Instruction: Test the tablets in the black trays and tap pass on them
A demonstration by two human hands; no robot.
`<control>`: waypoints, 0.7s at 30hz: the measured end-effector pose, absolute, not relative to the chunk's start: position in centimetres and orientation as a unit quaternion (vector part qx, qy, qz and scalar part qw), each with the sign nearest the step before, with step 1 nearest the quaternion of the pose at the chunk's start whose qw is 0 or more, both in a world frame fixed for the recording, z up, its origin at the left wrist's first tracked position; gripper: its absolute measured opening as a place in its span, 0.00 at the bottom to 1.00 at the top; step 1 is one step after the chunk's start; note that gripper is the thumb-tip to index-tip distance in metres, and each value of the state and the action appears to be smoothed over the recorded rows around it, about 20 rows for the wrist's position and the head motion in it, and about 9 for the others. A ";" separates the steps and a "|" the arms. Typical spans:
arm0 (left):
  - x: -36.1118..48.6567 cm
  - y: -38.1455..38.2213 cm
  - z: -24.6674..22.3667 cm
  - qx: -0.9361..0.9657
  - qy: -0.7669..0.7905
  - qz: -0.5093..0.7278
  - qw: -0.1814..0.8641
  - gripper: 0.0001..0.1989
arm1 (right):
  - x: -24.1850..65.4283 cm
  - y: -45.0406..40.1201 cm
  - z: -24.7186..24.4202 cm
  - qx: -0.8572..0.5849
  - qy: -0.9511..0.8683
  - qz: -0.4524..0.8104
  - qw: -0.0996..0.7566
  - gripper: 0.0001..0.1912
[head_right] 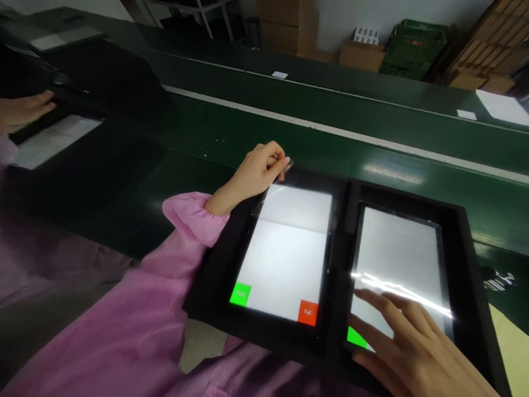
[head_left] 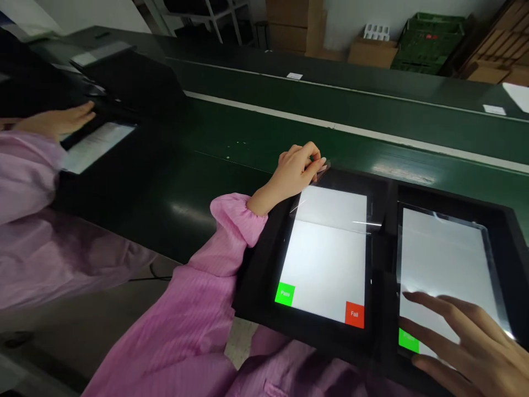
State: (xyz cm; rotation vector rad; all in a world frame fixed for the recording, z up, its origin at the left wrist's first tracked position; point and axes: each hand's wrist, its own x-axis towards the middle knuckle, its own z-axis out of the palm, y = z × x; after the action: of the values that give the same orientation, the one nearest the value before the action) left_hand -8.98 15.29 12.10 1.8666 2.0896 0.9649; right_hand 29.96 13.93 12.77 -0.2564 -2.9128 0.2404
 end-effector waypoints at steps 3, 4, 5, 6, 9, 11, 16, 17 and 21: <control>-9.3 15.1 11.9 0.635 0.681 0.348 0.107 0.07 | 27.7 15.3 15.6 -0.113 -0.980 0.131 0.100 0.39; -9.4 14.9 12.1 0.634 0.671 0.366 0.115 0.07 | 27.0 16.0 16.4 -0.125 -0.975 0.153 0.102 0.35; -9.6 14.5 12.5 0.630 0.661 0.389 0.120 0.07 | 26.2 16.8 17.1 -0.142 -0.968 0.176 0.110 0.31; -9.8 13.9 13.0 0.624 0.651 0.416 0.117 0.07 | 25.4 17.6 17.6 -0.168 -0.958 0.201 0.119 0.27; -10.3 11.0 15.5 0.595 0.637 0.488 0.050 0.12 | 22.7 20.0 18.0 -0.266 -0.898 0.328 0.123 0.21; -10.3 8.5 17.3 0.580 0.642 0.501 0.007 0.13 | 20.9 21.2 17.5 -0.333 -0.834 0.429 0.100 0.33; -9.2 2.3 18.0 0.636 0.585 0.497 0.080 0.11 | 17.4 23.0 16.1 -0.374 -0.724 0.579 0.035 0.44; -8.9 1.3 17.3 0.682 0.550 0.463 0.132 0.14 | 16.8 23.0 16.1 -0.363 -0.727 0.583 0.017 0.41; -7.2 -1.1 14.2 0.799 0.486 0.303 0.184 0.27 | 15.4 20.7 16.1 -0.276 -0.853 0.440 0.041 0.35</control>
State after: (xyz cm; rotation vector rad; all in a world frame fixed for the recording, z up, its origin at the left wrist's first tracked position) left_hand -7.24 -1.06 14.20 2.2516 1.3705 0.8540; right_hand 15.42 20.66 16.11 -0.8463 -2.6119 1.3483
